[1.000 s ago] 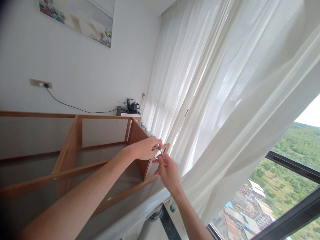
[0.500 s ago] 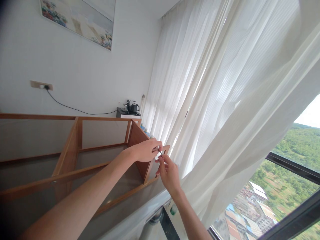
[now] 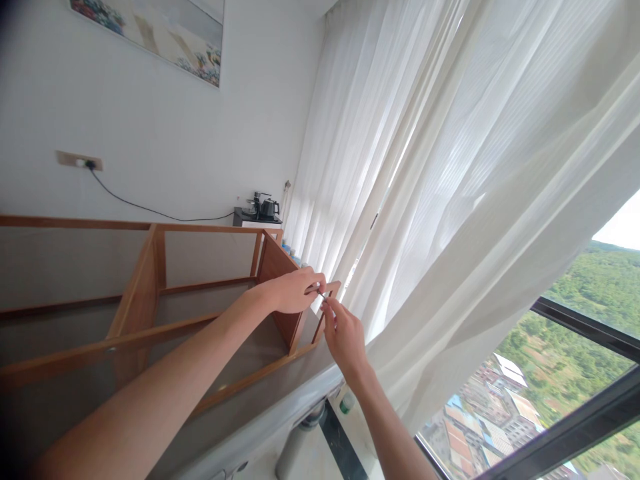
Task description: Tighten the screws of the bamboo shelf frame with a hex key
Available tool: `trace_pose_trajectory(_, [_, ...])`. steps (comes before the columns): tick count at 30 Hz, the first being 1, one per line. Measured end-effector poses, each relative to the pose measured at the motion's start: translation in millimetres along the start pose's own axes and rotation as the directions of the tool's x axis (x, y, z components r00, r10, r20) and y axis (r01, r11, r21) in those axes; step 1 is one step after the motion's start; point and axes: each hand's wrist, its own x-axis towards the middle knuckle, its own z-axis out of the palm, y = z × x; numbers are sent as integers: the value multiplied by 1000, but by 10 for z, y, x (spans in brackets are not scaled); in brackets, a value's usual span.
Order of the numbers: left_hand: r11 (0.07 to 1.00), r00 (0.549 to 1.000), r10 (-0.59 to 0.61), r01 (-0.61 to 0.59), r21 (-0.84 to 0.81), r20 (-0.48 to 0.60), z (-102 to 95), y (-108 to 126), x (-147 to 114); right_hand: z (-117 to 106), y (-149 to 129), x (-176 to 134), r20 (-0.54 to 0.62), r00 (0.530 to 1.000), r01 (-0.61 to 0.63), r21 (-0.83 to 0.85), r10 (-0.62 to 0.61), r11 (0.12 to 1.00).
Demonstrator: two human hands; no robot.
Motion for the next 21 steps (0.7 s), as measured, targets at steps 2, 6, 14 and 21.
trace_pose_trajectory(2, [1000, 1000, -1, 1, 5, -4, -4, 4, 0, 8, 10, -3, 0, 1000, 1, -3, -1, 1000])
trace_pose_trajectory(6, [1000, 1000, -3, 3, 0, 1, -9, 6, -3, -18, 23, -4, -10, 999, 44, -97, -45, 994])
trace_pose_trajectory(14, [1000, 1000, -7, 7, 0, 6, -7, 3, 0, -71, -172, 0, 118, 987, -131, 225, 106, 966])
trace_pose_trajectory(21, [1000, 1000, -20, 20, 8, 13, 1, -9, 18, 53, -276, -7, 206, 958, -283, 555, 200, 782])
